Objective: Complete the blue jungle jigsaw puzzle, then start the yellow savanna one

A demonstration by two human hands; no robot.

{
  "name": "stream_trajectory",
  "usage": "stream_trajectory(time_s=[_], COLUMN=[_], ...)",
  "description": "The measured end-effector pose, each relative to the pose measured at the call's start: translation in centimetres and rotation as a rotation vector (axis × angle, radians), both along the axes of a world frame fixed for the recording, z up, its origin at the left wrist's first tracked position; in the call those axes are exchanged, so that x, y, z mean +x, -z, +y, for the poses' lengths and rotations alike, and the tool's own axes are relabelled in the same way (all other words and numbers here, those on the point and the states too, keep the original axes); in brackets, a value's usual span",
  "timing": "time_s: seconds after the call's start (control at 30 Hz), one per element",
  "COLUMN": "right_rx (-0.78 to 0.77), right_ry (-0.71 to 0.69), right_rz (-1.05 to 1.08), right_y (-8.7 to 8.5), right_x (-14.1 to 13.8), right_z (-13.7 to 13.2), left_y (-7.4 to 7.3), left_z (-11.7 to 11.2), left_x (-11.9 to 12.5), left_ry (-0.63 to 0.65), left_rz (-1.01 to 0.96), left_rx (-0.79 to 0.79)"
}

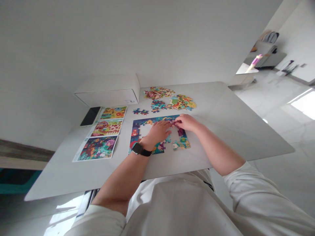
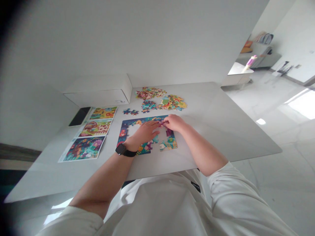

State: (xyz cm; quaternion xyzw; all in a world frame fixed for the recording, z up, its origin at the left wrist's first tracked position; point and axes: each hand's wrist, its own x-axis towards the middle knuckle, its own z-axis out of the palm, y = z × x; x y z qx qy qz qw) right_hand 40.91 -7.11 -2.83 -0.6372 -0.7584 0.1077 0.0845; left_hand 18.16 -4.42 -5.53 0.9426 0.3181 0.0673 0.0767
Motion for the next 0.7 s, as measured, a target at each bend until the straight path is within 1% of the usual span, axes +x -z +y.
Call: stream_trajectory(time_s=[0.27, 0.4, 0.53, 0.7], right_rx=[-0.021, -0.026, -0.042, -0.019], right_ry=[-0.010, -0.026, -0.009, -0.036], right_rz=[-0.011, -0.014, 0.011, 0.055], right_y=[-0.5, -0.3, 0.1, 0.2], right_x=[-0.2, -0.1, 0.0, 0.3], right_z=[-0.3, -0.2, 0.0, 0.0], left_y=[-0.3, -0.2, 0.0, 0.2], left_z=[0.7, 0.3, -0.3, -0.2], left_x=[0.0, -0.1, 0.0, -0.1], left_ry=[0.061, 0.036, 0.002, -0.001], left_rz=[-0.020, 0.006, 0.034, -0.024], left_rx=[-0.030, -0.023, -0.025, -0.029])
